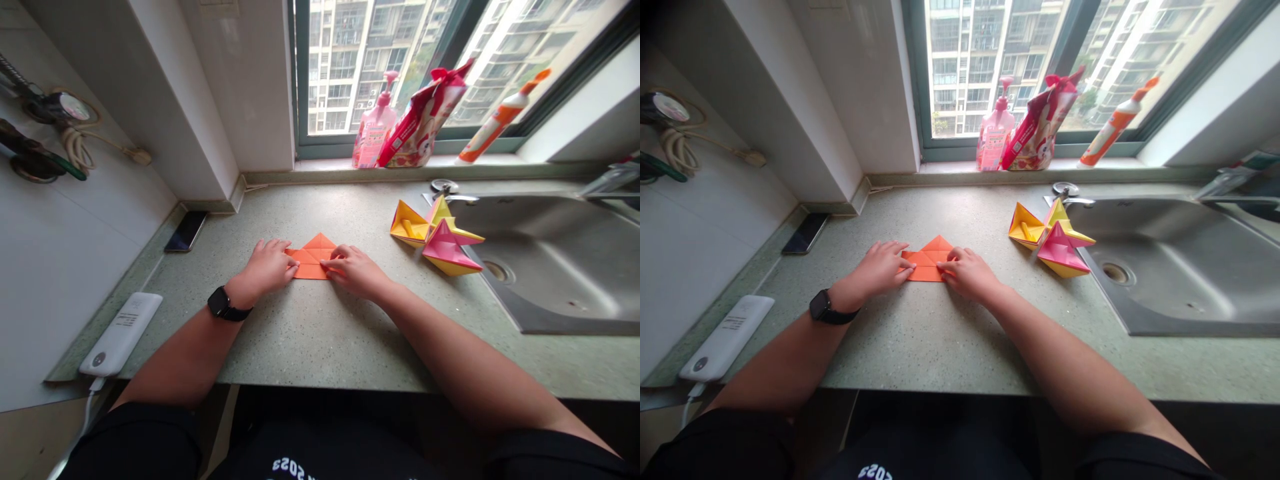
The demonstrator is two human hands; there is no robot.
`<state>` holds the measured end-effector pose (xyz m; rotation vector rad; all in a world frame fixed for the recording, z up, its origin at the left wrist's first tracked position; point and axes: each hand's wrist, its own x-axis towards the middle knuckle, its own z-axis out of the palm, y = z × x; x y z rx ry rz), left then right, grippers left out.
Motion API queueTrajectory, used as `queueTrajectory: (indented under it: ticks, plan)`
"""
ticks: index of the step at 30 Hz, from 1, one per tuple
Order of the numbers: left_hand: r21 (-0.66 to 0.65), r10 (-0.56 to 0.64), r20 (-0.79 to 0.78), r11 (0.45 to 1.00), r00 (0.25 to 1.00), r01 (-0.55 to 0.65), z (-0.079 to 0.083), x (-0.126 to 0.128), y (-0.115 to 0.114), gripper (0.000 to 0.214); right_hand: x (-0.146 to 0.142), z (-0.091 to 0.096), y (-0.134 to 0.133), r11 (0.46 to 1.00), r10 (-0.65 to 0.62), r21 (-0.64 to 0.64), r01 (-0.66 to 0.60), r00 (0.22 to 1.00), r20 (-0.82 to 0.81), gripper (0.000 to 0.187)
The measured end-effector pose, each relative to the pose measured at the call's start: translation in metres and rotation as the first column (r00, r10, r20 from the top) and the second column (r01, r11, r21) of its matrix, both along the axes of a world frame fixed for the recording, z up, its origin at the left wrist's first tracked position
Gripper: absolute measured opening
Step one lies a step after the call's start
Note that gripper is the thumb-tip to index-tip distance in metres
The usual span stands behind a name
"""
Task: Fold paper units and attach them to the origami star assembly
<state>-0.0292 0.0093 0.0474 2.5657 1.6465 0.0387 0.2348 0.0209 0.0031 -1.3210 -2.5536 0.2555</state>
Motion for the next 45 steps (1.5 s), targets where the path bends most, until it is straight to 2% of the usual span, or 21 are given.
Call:
queueTrajectory:
  ticks: [5,10,13,17,19,20,23,26,32,37,42,45]
  plan:
    - [-0.063,0.075,-0.011,0.995,0.997,-0.076,0.005,-0.009,0.003,0.030,0.000,0.001,0.000,1.000,0.003,-0.012,-0.003,1.000,-0.004,0.024]
    - [-0.078,0.081,-0.035,0.993,0.996,-0.083,0.006,-0.018,0.005,0.028,0.003,0.004,0.001,0.999,0.041,-0.034,-0.042,0.999,-0.019,0.023]
    - [0.006,0.060,-0.039,0.998,0.997,-0.060,0.003,-0.023,0.008,0.025,0.004,0.004,0.001,0.998,0.046,-0.039,-0.047,0.999,-0.026,0.023]
    - [0.229,0.086,0.054,0.969,0.995,-0.096,0.000,-0.021,0.012,0.027,0.003,0.003,0.001,0.999,0.036,-0.031,-0.037,0.999,-0.028,0.023]
    - [0.284,0.020,0.131,0.957,0.991,-0.057,-0.003,-0.013,0.011,0.026,0.002,0.002,0.001,0.999,0.034,-0.029,-0.034,0.999,-0.020,0.023]
    - [0.286,-0.051,0.162,0.958,0.985,0.003,-0.005,-0.008,0.010,0.024,0.002,0.003,0.000,0.999,0.032,-0.028,-0.032,0.999,-0.014,0.023]
    - [0.214,-0.311,0.206,0.940,0.928,0.268,-0.013,0.007,0.004,0.019,0.001,0.005,-0.002,0.999,0.025,-0.030,-0.025,1.000,0.006,0.023]
    - [0.113,-0.409,0.191,0.912,0.892,0.393,-0.019,0.014,0.001,0.018,-0.001,0.012,-0.005,0.999,0.008,-0.053,-0.005,0.999,0.044,0.024]
    - [0.044,-0.372,0.202,0.928,0.906,0.371,-0.018,0.011,0.003,0.018,-0.002,0.032,-0.009,0.988,-0.095,-0.103,0.113,0.981,0.171,0.030]
    - [0.025,-0.364,0.197,0.930,0.910,0.367,-0.016,0.010,0.003,0.018,0.015,0.047,-0.006,0.976,-0.143,-0.112,0.187,0.937,0.320,0.033]
    - [0.023,-0.349,0.225,0.935,0.910,0.353,-0.015,0.009,0.002,0.019,0.044,0.047,0.000,0.969,-0.161,-0.119,0.216,0.920,0.357,0.033]
    - [0.018,-0.344,0.237,0.936,0.908,0.350,-0.015,0.008,0.003,0.019,0.055,0.043,0.004,0.938,-0.281,-0.093,0.334,0.890,0.359,0.030]
